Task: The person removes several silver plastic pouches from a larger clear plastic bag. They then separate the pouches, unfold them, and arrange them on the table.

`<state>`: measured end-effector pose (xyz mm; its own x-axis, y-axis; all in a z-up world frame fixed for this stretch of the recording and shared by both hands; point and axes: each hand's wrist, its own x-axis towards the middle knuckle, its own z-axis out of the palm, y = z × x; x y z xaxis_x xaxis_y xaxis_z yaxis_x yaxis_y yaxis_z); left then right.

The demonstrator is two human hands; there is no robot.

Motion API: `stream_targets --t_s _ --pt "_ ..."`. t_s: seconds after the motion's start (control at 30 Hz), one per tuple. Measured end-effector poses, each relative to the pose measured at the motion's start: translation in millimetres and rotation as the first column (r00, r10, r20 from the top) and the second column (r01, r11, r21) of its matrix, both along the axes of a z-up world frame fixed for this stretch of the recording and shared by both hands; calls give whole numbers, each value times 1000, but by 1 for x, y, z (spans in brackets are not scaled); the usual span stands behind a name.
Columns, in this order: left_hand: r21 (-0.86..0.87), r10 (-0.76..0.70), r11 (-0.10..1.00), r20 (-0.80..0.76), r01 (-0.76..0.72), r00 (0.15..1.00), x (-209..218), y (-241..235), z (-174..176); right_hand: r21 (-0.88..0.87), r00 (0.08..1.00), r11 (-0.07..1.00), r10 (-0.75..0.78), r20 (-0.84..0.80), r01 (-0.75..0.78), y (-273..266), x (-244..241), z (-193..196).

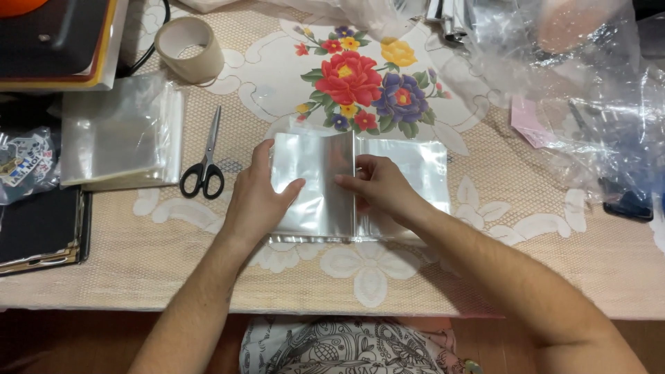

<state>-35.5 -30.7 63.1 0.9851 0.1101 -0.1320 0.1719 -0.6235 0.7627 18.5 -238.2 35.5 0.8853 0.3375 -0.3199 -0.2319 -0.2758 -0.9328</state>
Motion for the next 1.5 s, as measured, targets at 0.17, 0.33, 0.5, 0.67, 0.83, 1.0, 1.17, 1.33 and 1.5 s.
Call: stream_targets --t_s 0.17,0.33,0.5,0.67,0.83,1.0,1.17,1.33,1.5 --pt "331 -127 943 392 -11 911 5 7 -15 -9 968 1000 31 248 -30 -13 5 -40" --pt "157 -306 951 609 267 732 27 7 13 -105 760 994 88 643 -26 -15 -27 4" --pt "-551 -189 744 371 379 909 44 3 26 256 928 962 -176 329 91 -45 -22 -28" --pt "-899 -219 419 41 131 975 63 -15 -29 491 960 841 -278 31 227 -41 -14 -9" --pt "-969 -223 238 -127 -72 966 49 -36 -28 524 959 806 -267 -93 275 -46 -11 -9" --pt "-968 -131 194 -185 -158 974 41 -40 -32 495 965 829 -245 -95 259 -63 -7 -34" --pt "-993 -177 91 -97 -82 979 40 -43 -55 435 972 869 -219 -88 235 -55 -18 -12" --pt "-996 -173 87 13 29 985 38 -51 -69 453 944 832 -240 -224 319 -53 -19 -20" --pt "-986 -121 160 33 52 992 32 -56 -67 442 831 771 -195 -521 458 -29 -34 1"
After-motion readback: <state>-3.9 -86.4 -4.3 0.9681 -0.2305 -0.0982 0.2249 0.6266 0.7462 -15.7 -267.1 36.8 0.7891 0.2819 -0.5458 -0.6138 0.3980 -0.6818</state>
